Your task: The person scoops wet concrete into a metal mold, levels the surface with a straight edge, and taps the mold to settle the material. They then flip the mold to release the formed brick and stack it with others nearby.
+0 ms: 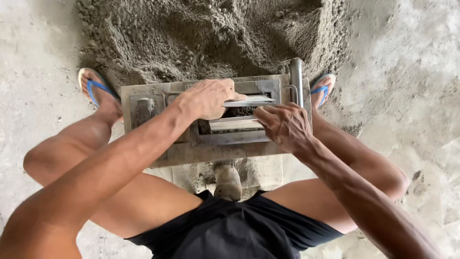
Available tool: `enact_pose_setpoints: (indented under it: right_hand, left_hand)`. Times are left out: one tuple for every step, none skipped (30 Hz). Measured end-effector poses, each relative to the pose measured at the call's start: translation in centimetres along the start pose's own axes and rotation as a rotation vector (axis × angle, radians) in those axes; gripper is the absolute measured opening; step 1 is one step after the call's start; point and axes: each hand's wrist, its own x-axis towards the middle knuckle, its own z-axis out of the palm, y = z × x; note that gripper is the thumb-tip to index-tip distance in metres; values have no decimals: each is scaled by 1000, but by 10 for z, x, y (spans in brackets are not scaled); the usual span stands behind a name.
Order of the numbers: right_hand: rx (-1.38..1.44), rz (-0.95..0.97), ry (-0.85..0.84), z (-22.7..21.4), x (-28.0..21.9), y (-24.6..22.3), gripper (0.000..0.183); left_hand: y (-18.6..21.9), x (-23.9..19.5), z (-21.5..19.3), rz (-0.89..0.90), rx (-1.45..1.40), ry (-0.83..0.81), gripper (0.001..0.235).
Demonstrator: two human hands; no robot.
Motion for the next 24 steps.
enact_pose_setpoints:
  right_hand:
    - [-4,2,11,-6,3,-3,4]
    - [12,26,-14,-13,5,-6,8]
    - [33,41,-51,-19,2,-11,13]
    - [32,36,-52,-35,-5,-14,13]
    - [116,73,-37,-51,-6,-14,13]
    - [201,109,-23,-66,-7,-15,18]
    - [206,107,-25,-62,-3,3,18]
    - [151,125,67,-56,1,20,20]
    - [96,146,151,-51,0,35,23]
    - [102,149,141,-53,5,12,23]
    - [53,264,68,-57,20,-6,27]
    - [6,379,-5,-62,34,-24,31]
    - [7,376,-3,-52,36,-22,31]
    - [99,169,155,-41,37,-20,32]
    - [193,-32,307,-29,36,-18,35]
    - [197,-26,302,-33,25,-14,35]
    - [66,174,203,-38,19,-7,35]
    - [-65,375,104,-44,12,0,40]
    - [-58,375,90,-44,13,-24,40]
    - [-41,535,-69,-45,14,-48,36]
    - [-33,696,-210,-48,19,-66,34]
    - [-34,699,-203,-50,27,-71,34]
    - [21,740,-259,-51,30,-81,34]
    - [76,780,-315,-52,34,-90,35]
  left_hand:
    - [-2,1,1,2,10,5,47]
    - [-3,1,2,15,35,39,44]
    - [-1,-2,9,22,46,69,40]
    - [2,-12,12,19,42,72,40]
    - [0,-21,10,-27,-73,195,36]
    - [-1,-30,9,-71,-190,319,33]
    - [-13,-29,20,-75,-190,315,33]
    - [-25,-28,33,-231,-197,381,34]
    - [-34,-27,48,-384,-208,440,38]
    - [-24,-30,58,-386,-213,429,38]
    - [-20,-26,58,-436,-196,374,40]
    - [-16,-23,57,-486,-179,320,42]
    - [-19,-20,63,-489,-178,322,42]
    - [-21,-18,71,-478,-179,326,41]
    - [-23,-14,80,-462,-182,319,39]
    - [-12,-22,79,-461,-183,311,39]
    - [-4,-27,74,-506,-303,304,44]
    - [4,-33,69,-550,-424,296,49]
    - [21,-36,68,-557,-431,283,49]
    - [38,-39,67,-603,-501,306,51]
    - [52,-36,59,-639,-561,348,52]
    - [52,-31,61,-634,-556,353,52]
    - [54,-29,66,-620,-602,354,52]
    - [55,-28,73,-605,-647,356,52]
